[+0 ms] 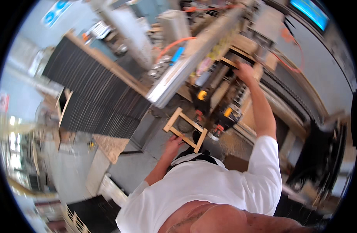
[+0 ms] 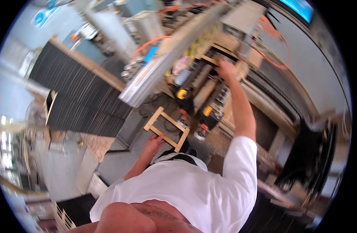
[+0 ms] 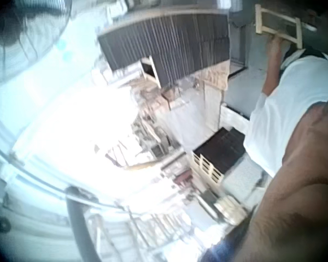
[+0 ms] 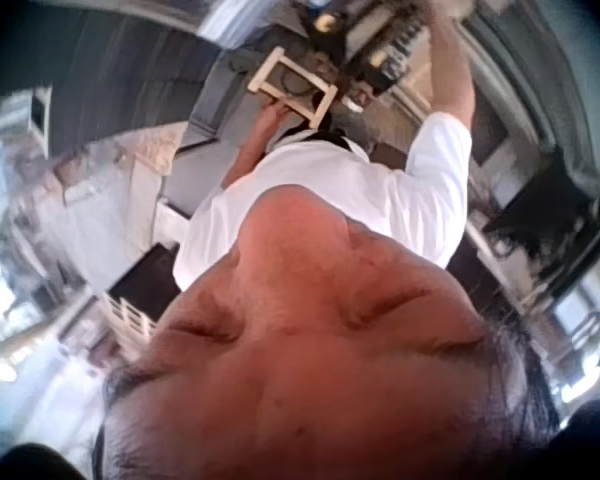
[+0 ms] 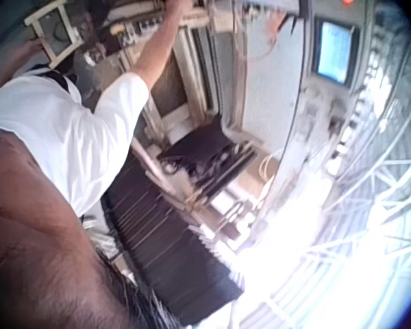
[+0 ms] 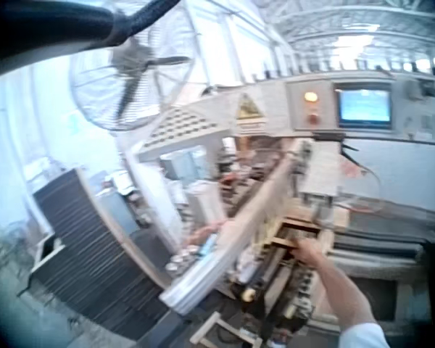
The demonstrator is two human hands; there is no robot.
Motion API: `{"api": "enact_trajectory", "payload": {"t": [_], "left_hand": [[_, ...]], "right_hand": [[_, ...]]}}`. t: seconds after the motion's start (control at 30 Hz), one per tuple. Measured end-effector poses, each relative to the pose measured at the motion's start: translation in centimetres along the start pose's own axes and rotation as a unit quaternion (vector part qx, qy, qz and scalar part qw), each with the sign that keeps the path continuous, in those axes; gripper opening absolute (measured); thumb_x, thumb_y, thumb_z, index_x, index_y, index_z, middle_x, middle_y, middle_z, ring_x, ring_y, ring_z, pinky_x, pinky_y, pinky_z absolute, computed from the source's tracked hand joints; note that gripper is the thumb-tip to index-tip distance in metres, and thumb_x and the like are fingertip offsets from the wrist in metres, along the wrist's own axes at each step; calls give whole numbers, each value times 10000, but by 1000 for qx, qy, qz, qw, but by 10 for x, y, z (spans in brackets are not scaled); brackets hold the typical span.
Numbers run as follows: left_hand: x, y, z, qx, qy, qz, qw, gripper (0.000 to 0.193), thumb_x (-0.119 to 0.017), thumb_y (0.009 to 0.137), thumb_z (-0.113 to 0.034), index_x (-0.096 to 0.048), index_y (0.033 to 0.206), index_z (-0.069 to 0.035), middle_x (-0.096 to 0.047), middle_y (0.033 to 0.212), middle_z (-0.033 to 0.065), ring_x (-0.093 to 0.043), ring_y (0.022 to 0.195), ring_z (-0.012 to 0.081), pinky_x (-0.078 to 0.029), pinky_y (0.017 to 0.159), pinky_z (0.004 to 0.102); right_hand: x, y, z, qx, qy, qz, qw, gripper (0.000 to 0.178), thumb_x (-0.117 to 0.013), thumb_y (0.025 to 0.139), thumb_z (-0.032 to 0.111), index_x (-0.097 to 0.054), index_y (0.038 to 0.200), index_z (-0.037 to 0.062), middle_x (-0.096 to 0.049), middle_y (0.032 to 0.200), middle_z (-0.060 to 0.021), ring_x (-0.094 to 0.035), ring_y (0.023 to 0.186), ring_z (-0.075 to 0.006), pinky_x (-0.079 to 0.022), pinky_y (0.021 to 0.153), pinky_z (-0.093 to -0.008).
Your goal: The person repeatedly picks up a small wooden frame, places it into a machine jig, and then removes it to place it on a stack. This cycle is performed multiple times throughout the clip.
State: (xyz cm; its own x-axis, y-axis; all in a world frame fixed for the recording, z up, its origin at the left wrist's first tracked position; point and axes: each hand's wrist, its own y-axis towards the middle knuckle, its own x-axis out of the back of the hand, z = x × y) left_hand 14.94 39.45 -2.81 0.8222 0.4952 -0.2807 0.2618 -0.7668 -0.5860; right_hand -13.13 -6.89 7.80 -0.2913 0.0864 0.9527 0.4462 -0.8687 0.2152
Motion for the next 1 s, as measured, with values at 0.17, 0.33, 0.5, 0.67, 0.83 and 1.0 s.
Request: {"api": "enact_trajectory", "payload": {"t": [0.17,0.33,0.5,0.67,0.83,1.0], "left_hand": [[16,-15,-18,-102,20,-25,994,359,-511,979,-105,-512,1335,-58,-613,1258,39,-554,1168,178,-471,973,357],[42,-65,-74,-203,89,-21,975,369,-503,988,-107,-496,1354,-62,-629,1232,42,-571,1145,167,-479,964,366],[76,-164,-151,-282,144,-39,948,353,-508,974,-76,-513,1325,-43,-651,1195,46,-584,1118,171,-484,950,358],[134,-252,-225,-397,104,-100,906,355,-574,945,-146,-540,1271,-9,-663,1160,108,-645,956,174,-523,879,319],[217,-302,-316,-502,42,-144,852,366,-580,954,-211,-553,1221,38,-668,1122,100,-658,928,155,-539,855,289],[338,-299,-420,-525,-45,-117,842,283,-504,988,-137,-551,1177,68,-661,1082,145,-664,989,228,-538,913,343]], "right_hand": [[34,-13,28,-1,32,18,999,512,-696,793,278,-570,1260,109,-668,1041,-212,-615,997,-400,-491,828,-500],[18,-9,13,3,30,0,1000,555,-716,784,224,-551,1303,113,-676,1066,-204,-631,990,-393,-505,827,-487],[31,-15,40,-28,44,17,998,531,-716,796,223,-564,1292,110,-664,1144,-180,-622,1048,-378,-502,878,-466],[34,-15,47,-66,6,33,997,566,-708,797,276,-547,1314,111,-650,1178,-186,-613,1076,-375,-500,890,-461],[37,-25,57,-105,-49,-63,991,527,-659,852,275,-527,1327,91,-647,1180,-181,-624,1051,-368,-494,885,-465],[50,-60,142,-89,212,-248,941,348,-606,919,222,-605,1224,56,-687,1057,-158,-663,945,-288,-504,830,-393]]}}
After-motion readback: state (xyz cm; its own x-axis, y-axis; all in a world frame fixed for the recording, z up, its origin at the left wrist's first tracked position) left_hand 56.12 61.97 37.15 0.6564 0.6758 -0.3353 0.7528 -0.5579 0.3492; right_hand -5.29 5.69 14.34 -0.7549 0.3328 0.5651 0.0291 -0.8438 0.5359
